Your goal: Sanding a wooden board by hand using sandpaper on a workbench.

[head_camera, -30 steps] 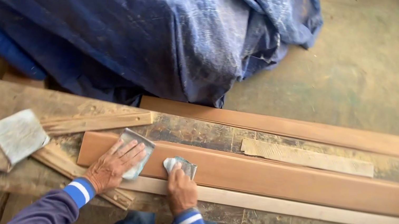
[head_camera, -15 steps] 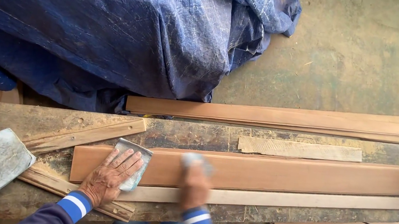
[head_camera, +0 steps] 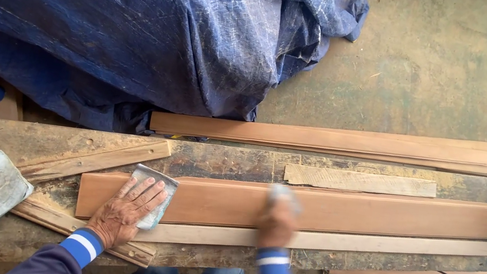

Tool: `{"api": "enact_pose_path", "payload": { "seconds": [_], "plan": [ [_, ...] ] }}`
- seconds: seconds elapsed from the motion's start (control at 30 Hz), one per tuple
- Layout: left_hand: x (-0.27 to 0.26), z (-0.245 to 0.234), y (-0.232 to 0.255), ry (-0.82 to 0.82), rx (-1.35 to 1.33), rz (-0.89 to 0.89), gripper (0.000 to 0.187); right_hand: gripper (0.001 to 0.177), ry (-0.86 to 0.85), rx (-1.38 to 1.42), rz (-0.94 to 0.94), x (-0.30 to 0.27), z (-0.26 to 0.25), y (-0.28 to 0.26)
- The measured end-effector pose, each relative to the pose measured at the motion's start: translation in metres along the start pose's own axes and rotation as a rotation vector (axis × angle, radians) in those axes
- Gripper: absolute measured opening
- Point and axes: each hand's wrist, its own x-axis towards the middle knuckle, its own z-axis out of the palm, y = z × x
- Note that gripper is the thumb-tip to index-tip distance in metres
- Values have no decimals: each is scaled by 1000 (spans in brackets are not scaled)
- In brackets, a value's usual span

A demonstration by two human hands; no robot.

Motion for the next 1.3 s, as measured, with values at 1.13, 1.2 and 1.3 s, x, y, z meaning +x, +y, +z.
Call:
{"api": "enact_pose_path", "payload": {
  "seconds": [1.13, 1.2, 1.3],
  "plan": [
    [46, 36, 93, -81, 34, -146, 86, 30, -179, 63, -91, -48, 20, 40],
    [55, 41, 102, -42, 26, -238, 90, 36, -396, 73, -509, -54, 1, -26],
    [61, 43, 111, 43, 88, -356, 80, 33, -314, 74, -506, -40, 3, 35]
  ]
}}
